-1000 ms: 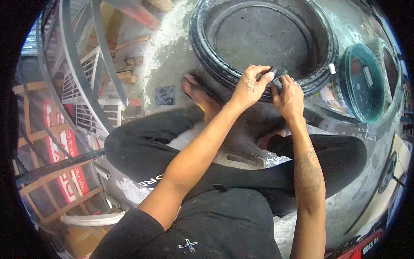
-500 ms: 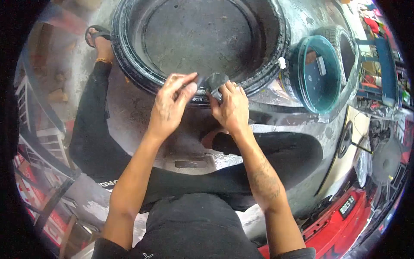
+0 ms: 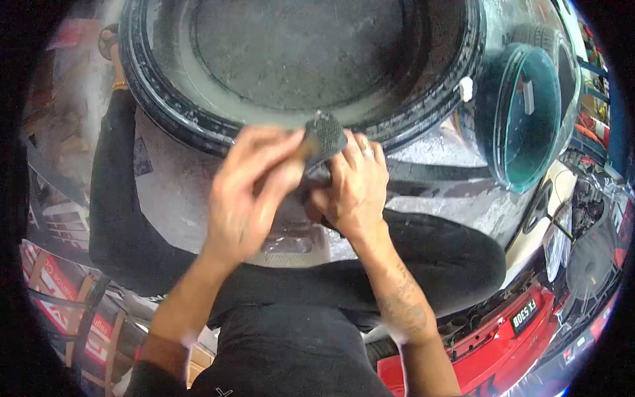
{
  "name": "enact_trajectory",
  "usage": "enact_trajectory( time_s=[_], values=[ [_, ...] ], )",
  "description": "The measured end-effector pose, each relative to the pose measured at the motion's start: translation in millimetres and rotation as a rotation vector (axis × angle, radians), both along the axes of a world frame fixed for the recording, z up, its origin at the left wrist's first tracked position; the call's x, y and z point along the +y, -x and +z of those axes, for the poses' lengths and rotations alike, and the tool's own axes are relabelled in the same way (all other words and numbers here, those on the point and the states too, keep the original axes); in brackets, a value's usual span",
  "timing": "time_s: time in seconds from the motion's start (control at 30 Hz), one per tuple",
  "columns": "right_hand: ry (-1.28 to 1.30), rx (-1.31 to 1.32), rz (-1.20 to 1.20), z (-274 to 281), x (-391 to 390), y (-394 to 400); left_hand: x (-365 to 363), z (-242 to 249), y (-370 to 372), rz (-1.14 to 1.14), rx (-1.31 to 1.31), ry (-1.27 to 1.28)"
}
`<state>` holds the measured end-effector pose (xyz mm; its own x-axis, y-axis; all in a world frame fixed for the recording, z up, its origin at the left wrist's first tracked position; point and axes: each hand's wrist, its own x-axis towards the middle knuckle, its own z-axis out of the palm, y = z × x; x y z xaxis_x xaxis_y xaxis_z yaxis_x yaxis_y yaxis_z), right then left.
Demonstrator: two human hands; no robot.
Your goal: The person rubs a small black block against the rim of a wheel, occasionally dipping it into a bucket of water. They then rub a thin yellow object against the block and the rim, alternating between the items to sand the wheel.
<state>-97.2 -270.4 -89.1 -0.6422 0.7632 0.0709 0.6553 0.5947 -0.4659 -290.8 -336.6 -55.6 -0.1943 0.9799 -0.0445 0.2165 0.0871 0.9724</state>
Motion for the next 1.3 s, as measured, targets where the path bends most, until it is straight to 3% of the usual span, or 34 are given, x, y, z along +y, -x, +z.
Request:
enact_trajectory(
  time_s=[0.07, 0.23, 0.3, 0.37, 0.53, 0.83, 0.9, 0.97, 1.17, 1.23, 1.3],
  values=[
    [-0.035, -0.002, -0.012, 4, -4, -1, 38, -11, -5, 0.013, 0.002, -0.044],
    [-0.002, 0.037, -0.012, 5, 6, 7, -12, 5, -3, 0.028, -0.033, -0.013],
    [-0.090, -0.020, -0.033, 4, -1, 4, 11, -7, -10, 0.067, 0.017, -0.052],
    [-0.009, -0.121, -0.076, -5, -3, 0, 45, -26, -15, 0.089, -0.007, -0.143],
    [-0.156, 0.037, -0.030, -10, -2, 3, -18, -9, -16, 0.146, 0.003, -0.181],
    [-0.180, 0.025, -0.090, 1, -1, 9, 20, -32, -23, 0.205, -0.045, -0.250],
    [-0.003, -0.038, -0.131, -2, 9, 5, 25, -35, -21, 0.232, -0.028, -0.286],
    [0.021, 0.010, -0.047, -25, 20, -16, 28, -39, -22, 0.211, -0.004, -0.285],
    [0.116, 0.018, -0.028, -28, 28, -27, 26, -41, -25, 0.211, -0.098, -0.246],
    [0.423, 0.068, -0.069, -10, 32, -20, 28, -44, -26, 0.225, -0.126, -0.236],
    [0.491, 0.110, -0.059, 2, 32, -16, 29, -45, -27, 0.246, -0.141, -0.250]
  ],
)
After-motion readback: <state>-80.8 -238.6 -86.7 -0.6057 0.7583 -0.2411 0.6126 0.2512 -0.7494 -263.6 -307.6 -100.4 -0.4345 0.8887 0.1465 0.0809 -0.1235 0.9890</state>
